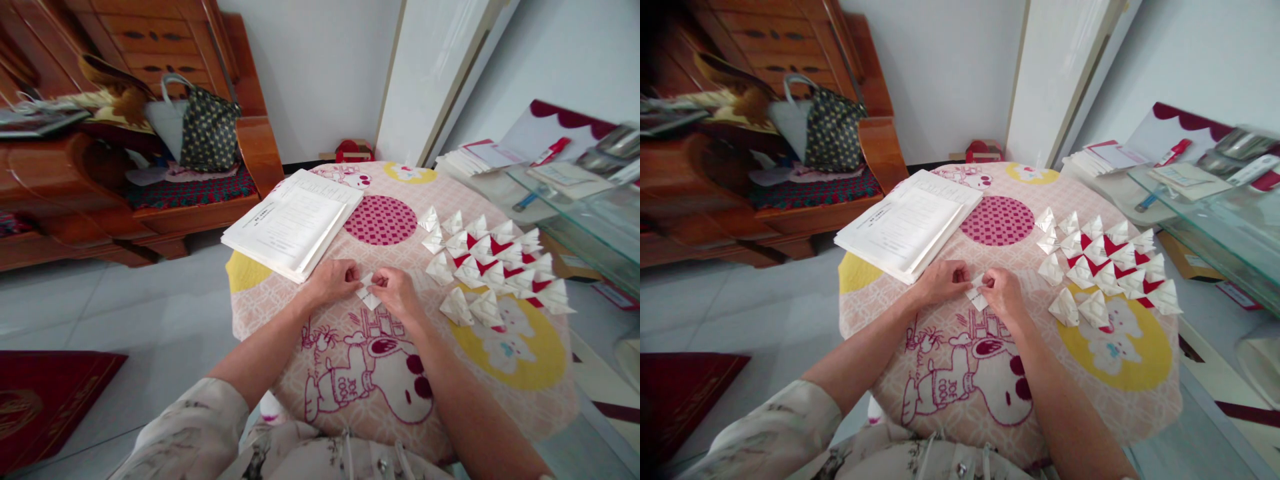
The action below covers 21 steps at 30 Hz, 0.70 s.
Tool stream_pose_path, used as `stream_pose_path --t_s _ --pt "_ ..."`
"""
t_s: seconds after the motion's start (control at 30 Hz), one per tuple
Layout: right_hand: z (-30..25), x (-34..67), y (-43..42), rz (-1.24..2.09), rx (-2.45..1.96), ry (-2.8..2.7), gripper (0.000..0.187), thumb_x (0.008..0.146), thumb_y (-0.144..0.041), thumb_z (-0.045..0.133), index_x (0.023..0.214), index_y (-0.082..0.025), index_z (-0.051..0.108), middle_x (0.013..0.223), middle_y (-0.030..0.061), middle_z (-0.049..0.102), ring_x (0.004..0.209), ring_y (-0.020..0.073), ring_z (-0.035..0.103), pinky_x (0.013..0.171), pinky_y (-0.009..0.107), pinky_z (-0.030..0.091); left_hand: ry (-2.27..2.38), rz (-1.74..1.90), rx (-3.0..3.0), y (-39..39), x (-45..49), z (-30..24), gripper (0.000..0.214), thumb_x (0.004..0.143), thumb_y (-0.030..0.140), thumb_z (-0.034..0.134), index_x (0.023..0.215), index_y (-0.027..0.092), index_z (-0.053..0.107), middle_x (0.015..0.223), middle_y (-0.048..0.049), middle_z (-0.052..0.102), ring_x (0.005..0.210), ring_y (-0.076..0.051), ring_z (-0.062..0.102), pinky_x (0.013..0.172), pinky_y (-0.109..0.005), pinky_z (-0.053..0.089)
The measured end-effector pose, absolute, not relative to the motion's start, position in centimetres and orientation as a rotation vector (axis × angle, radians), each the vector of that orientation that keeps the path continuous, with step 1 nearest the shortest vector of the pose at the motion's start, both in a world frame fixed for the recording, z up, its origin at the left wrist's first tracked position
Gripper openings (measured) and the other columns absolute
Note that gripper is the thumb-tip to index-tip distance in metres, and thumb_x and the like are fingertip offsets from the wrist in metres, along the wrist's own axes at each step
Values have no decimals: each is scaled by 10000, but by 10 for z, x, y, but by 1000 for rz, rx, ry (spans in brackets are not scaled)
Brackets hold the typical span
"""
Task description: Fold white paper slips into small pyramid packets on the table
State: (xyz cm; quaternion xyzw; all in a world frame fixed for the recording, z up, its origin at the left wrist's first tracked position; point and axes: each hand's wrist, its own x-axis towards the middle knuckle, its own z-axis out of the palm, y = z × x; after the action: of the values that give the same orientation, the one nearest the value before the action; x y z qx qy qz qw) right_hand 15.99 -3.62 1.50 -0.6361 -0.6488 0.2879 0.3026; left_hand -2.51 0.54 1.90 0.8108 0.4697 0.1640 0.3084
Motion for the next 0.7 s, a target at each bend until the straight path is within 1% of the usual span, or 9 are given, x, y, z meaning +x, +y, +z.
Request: stream_pose_path --t_s 0.07,0.2,0.3,0.4,0.53,0.6,0.7 --pt "17 158 -36 736 -1703 -1731 97 680 -146 700 653 -193 620 624 -3 624 623 154 581 597 264 406 1318 403 2191 3 -21 18 155 766 312 680 823 169 663 763 -16 671 650 -127 535 603 -254 342" --pt "16 156 -37 705 -1719 -1731 96 681 -134 690 661 -192 615 628 0 624 635 159 583 603 266 408 1393 383 2248 1 -15 14 196 766 369 681 827 183 662 770 -20 672 650 -136 527 608 -265 324" --pt "13 156 -36 669 -1716 -1728 104 676 -136 686 653 -198 606 624 -2 622 633 160 579 604 269 411 1450 363 2242 1 -11 13 196 747 373 695 803 188 660 769 -28 675 664 -148 527 613 -273 324" --pt "12 156 -36 651 -1710 -1727 108 673 -147 690 645 -203 602 618 -6 617 623 156 572 594 267 405 1460 338 2214 3 -10 16 160 723 332 694 780 188 655 758 -26 670 665 -151 528 606 -277 323" --pt "13 156 -38 674 -1709 -1709 97 675 -156 691 647 -202 612 625 -2 625 628 157 577 595 269 408 1339 354 2163 9 -17 17 103 679 220 661 771 175 650 734 -10 656 652 -137 537 587 -260 338" --pt "13 157 -38 690 -1684 -1703 74 684 -163 683 660 -202 625 632 1 635 636 159 584 599 268 413 1243 381 2110 13 -22 16 130 657 162 634 785 167 654 719 0 650 649 -127 549 582 -242 357" --pt "10 159 -38 713 -1658 -1691 60 691 -179 682 665 -202 634 639 4 646 649 162 592 601 266 415 1109 424 2027 17 -29 12 179 644 121 610 811 153 664 691 13 634 637 -113 559 584 -222 387"
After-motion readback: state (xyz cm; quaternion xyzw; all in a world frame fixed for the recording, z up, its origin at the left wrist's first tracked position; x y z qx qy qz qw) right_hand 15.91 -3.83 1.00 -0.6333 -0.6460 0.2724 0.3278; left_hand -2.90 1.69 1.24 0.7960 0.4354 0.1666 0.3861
